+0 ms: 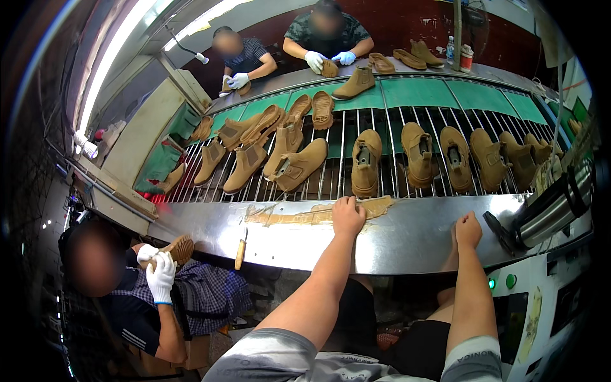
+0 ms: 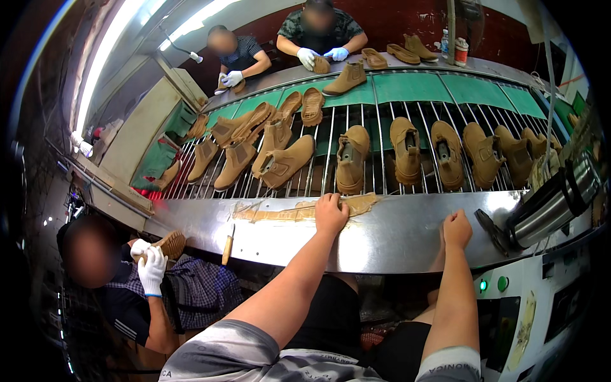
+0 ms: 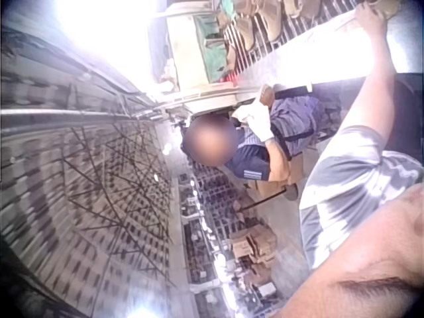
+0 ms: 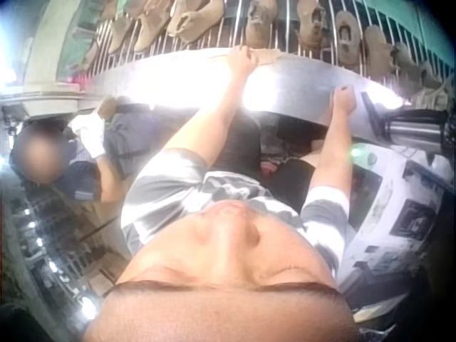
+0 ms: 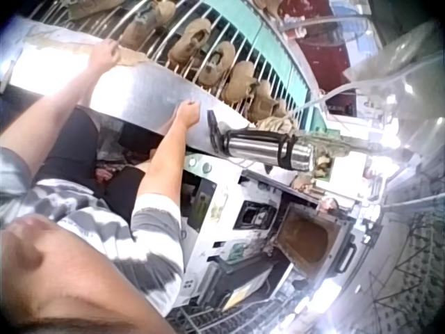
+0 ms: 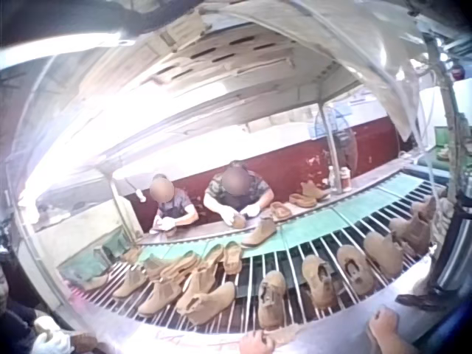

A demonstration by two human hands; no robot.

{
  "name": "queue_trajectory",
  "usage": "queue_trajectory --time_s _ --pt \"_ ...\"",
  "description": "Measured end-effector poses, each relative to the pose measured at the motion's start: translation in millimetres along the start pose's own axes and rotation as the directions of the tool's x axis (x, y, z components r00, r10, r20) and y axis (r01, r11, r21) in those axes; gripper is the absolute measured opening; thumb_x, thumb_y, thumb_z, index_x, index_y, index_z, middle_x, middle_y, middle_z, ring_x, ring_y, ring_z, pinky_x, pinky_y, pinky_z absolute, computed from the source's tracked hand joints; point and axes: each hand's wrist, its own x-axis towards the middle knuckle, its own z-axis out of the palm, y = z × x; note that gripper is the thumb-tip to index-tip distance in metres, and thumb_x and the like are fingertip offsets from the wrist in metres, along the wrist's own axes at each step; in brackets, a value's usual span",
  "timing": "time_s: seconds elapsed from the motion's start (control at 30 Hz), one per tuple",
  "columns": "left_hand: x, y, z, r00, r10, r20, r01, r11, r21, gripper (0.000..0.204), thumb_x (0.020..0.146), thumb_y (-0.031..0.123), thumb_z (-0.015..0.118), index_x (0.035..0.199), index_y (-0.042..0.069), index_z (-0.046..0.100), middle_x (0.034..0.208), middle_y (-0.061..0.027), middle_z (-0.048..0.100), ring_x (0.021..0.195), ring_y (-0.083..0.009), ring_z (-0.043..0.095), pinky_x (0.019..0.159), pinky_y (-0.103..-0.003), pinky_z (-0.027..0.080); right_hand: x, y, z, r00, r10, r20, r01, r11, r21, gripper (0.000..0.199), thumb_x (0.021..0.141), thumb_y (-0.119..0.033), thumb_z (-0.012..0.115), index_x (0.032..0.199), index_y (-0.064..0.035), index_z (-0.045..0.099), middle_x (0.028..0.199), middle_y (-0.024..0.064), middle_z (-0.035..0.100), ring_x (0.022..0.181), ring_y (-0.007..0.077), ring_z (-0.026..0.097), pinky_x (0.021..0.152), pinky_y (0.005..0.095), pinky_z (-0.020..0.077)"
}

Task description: The person picks up a boot from a conveyor belt, places it onto a machine to press the sole, activates the machine using green buttons, and returns the boot to the conveyor.

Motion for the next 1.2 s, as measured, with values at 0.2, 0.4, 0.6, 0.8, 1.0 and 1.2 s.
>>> queue_trajectory --time_s 0.2,0.4,0.6,0.8,1.0,1.2 --pt "3 5 -8 1.0 0.013 -0.004 -0.012 1.0 0.006 0.023 0.077 0.017 0.061 0.094 0.001 0.063 0.095 -0.0158 0.061 0.096 -0.033 0.057 0.087 -0.045 0.045 -1 -6 -4 1.0 0.007 0.01 -0.007 1.0 0.004 0.013 0.083 -0.02 0.058 0.081 -0.0072 0.055 0.074 0.0157 0.064 0.071 0.0383 0.062 0.063 0.0477 0.0481" --pt "0 -4 -4 1.0 -0.004 0.027 0.003 1.0 0.026 0.024 0.079 0.019 0.062 0.097 0.005 0.063 0.099 -0.0131 0.061 0.1 -0.0317 0.056 0.09 -0.044 0.043 -3 -6 -3 1.0 -0.006 0.018 0.006 1.0 -0.009 0.013 0.084 -0.02 0.057 0.082 -0.007 0.054 0.073 0.0153 0.063 0.071 0.038 0.062 0.064 0.048 0.0482" --pt "0 -3 -5 1.0 -0.001 0.028 0.0 1.0 0.024 0.022 0.078 0.018 0.062 0.096 0.005 0.062 0.098 -0.013 0.061 0.1 -0.0316 0.056 0.09 -0.044 0.043 -3 -8 -5 1.0 0.004 0.029 -0.004 1.0 -0.007 0.013 0.084 -0.02 0.058 0.082 -0.0075 0.054 0.073 0.0153 0.063 0.071 0.0382 0.062 0.064 0.0486 0.0483" --pt "0 -7 -7 0.999 -0.007 0.041 0.006 0.999 0.034 0.023 0.079 0.018 0.062 0.097 0.005 0.062 0.099 -0.0135 0.061 0.101 -0.0316 0.056 0.091 -0.044 0.042 -4 -9 -2 1.0 -0.002 0.024 0.002 1.0 -0.011 0.013 0.084 -0.02 0.057 0.083 -0.0076 0.054 0.073 0.0151 0.064 0.071 0.0382 0.062 0.064 0.0484 0.0484" --pt "1 -7 -9 0.999 -0.014 0.05 0.012 0.999 0.039 0.025 0.079 0.019 0.062 0.1 0.004 0.063 0.099 -0.0136 0.062 0.102 -0.0316 0.056 0.092 -0.044 0.042 -5 -12 -4 1.0 -0.007 0.019 0.007 1.0 -0.019 0.014 0.084 -0.02 0.058 0.081 -0.0074 0.054 0.073 0.0145 0.064 0.071 0.0375 0.062 0.063 0.0477 0.0488" --pt "1 -10 -12 0.999 -0.01 0.033 0.009 1.0 0.026 0.023 0.079 0.019 0.062 0.097 0.004 0.063 0.098 -0.0136 0.062 0.101 -0.0315 0.056 0.091 -0.044 0.042 -7 -20 -10 0.999 0.003 0.039 -0.002 1.0 -0.021 0.013 0.084 -0.02 0.057 0.081 -0.0072 0.054 0.073 0.0144 0.064 0.071 0.0376 0.062 0.064 0.0473 0.0485"
